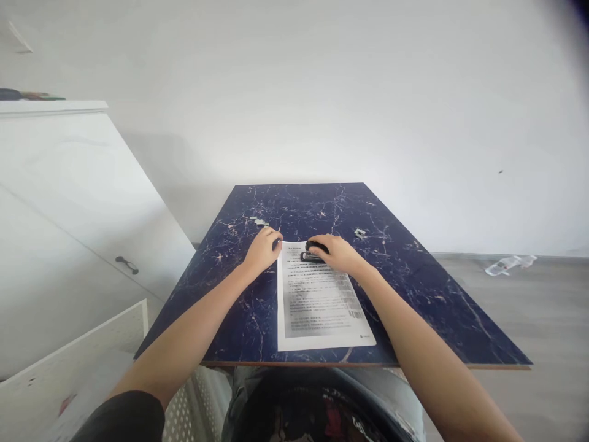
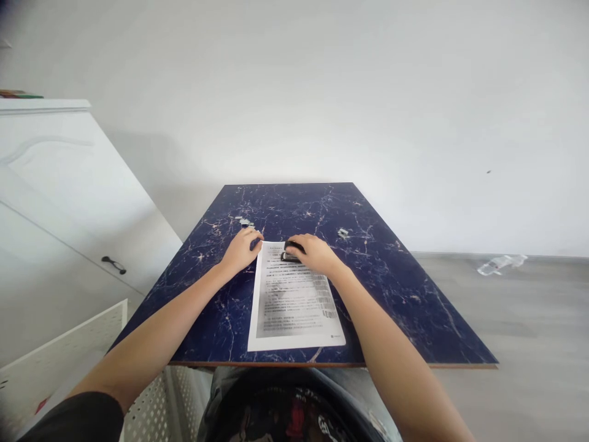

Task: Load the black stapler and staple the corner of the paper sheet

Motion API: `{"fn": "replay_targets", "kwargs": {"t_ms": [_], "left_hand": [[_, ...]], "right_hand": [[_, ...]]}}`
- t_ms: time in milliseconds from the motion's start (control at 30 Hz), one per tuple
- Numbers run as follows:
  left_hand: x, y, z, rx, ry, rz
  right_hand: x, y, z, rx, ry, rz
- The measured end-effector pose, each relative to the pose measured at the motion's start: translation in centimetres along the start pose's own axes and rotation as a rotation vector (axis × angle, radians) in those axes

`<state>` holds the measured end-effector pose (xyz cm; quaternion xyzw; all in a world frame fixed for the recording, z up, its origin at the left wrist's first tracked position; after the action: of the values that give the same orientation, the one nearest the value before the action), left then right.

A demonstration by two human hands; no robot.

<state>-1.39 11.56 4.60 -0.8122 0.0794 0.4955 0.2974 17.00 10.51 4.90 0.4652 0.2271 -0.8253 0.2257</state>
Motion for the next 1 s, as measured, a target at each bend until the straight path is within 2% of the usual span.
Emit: {"fn": "replay_targets", "kwargs": {"t_ms": [133,233,400,567,633,733,800,900,1000], "left_hand": [[1.2,0.2,-2.4,0.090,-0.014,0.112],[2.5,0.5,-3.1,0.133,-0.059,0.232],[4.1,1.0,-3.0,0.150,-0.089,0.379],[4.4,1.0,-2.8,0.170,-0.031,0.406],[4.4,1.0,-2.9,0.179,-0.023,0.404],[4.5,0.9,-2.9,0.181,-0.022,0.405],[4.6,0.9,-2.8,0.175,-0.026,0.407],[4.8,0.8,-2.5,0.167,-0.041,0.410],[5.0,0.8,-2.3,0.159,-0.053,0.415]], "right_hand": [[-1.8,0.3,-1.0,0.088,-0.015,-0.148],[-2.5,0.5,-2.3,0.179,-0.017,-0.208],[-2.2,0.4,-3.3,0.208,-0.028,-0.176],[-2.5,1.5,-7.0,0.470,-0.153,-0.254],[-2.7,1.8,-7.8,0.514,-0.198,-0.273],[-2.9,1.6,-7.2,0.463,-0.186,-0.250],[-2.6,1.0,-5.4,0.334,-0.141,-0.179],[-1.4,0.3,-2.4,0.130,-0.050,-0.041],[0.0,0.2,-1.6,0.086,0.049,0.058]]}}
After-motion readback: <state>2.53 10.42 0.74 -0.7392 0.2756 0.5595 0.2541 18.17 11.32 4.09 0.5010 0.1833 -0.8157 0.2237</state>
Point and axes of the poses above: each hand's wrist, its own y-axis away from the middle knuckle, its own x-axis out of the palm, z = x × y, the point moved 10 cm from there along -y, towards the middle knuckle, and after that the axes turned 8 degrees about z, right-handed, at the moved point
